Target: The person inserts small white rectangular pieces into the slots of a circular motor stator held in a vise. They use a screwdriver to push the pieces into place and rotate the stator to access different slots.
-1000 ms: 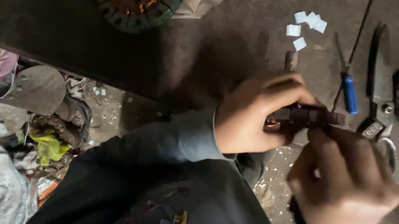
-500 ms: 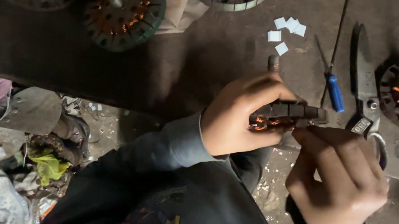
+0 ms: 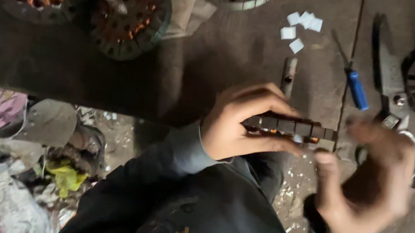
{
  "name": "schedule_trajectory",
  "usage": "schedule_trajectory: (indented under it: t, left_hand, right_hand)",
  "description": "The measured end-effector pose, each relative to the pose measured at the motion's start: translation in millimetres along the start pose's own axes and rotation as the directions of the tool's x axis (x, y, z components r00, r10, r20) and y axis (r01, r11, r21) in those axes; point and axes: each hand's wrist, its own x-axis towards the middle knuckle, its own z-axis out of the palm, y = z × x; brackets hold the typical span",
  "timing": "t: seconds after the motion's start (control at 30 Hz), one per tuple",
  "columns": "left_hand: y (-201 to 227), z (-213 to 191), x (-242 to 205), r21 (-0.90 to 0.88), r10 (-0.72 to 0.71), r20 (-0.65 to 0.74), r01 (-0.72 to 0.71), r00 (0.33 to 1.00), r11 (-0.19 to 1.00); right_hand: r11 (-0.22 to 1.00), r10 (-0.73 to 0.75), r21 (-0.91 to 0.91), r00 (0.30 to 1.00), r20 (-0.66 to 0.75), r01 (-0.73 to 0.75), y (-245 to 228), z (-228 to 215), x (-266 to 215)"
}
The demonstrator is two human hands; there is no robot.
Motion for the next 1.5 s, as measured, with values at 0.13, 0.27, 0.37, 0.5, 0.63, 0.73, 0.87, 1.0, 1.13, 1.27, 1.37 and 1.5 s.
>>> schedule_trajectory:
  t: [0.13, 0.27, 0.37, 0.5, 0.63, 0.73, 0.87, 1.0, 1.13, 1.27, 1.37, 1.5]
  left_hand:
    - [4.1, -3.1, -9.4, 0.185, 0.0, -0.01, 0.002, 1.0, 0.983]
    - [22.1, -1.8, -21.2, 0.282, -0.029, -0.027, 0.035, 0.999, 0.959]
    - [26.7, -0.3, -31.0, 0.272, -0.055, 0.007, 0.051, 0.998, 0.961]
    - [22.4, 2.8, -39.4, 0.273, 0.001, 0.027, -0.009, 1.0, 0.962]
    - [20.6, 1.6, -43.9, 0.247, 0.001, 0.073, -0.019, 0.997, 0.969]
    - [19.5, 2.9, -44.3, 0.232, 0.02, 0.062, -0.034, 0.998, 0.972]
    - [11.6, 3.3, -42.3, 0.246, 0.055, 0.041, -0.064, 0.998, 0.967]
    - [5.0, -9.9, -33.3, 0.211, -0.016, -0.06, 0.028, 0.998, 0.977]
    - [2.5, -23.3, -17.5, 0.238, -0.054, -0.176, 0.096, 0.983, 0.967]
    - [3.9, -14.9, -16.4, 0.365, 0.041, -0.253, 0.056, 0.966, 0.929]
    - [-2.0, -3.9, -18.0, 0.427, 0.122, -0.294, 0.016, 0.948, 0.904]
    - [-2.2, 5.1, -23.1, 0.42, 0.134, -0.349, 0.027, 0.928, 0.907]
  right_hand:
    - [0.97, 0.082, 0.219, 0.991, 0.103, -0.103, 19.8, 19.1, -13.2]
    - [0.936, 0.168, 0.297, 0.981, 0.095, -0.189, 30.7, 28.3, -30.6]
    - [0.946, 0.142, 0.288, 0.989, 0.033, -0.145, 36.0, 35.3, -42.7]
    - [0.992, 0.011, 0.125, 0.999, -0.041, -0.006, 47.1, 39.4, -50.9]
    - [0.996, -0.038, 0.081, 0.993, -0.108, 0.047, 57.3, 44.3, -57.1]
    - [0.996, -0.044, 0.068, 0.992, -0.118, 0.053, 58.8, 45.1, -58.0]
    - [0.997, -0.021, 0.078, 0.998, -0.065, 0.026, 47.4, 42.4, -49.8]
    - [0.939, 0.085, 0.334, 0.996, -0.013, -0.076, 37.8, 44.9, -36.7]
    - [0.866, 0.105, 0.495, 0.993, -0.053, -0.066, 43.1, 57.3, -27.2]
    - [0.906, 0.03, 0.422, 0.991, -0.131, 0.028, 51.3, 72.9, -20.4]
    - [0.972, -0.077, 0.21, 0.987, -0.143, 0.106, 54.3, 77.4, -17.8]
    - [0.979, -0.111, 0.15, 0.978, -0.174, 0.138, 50.5, 80.6, -17.0]
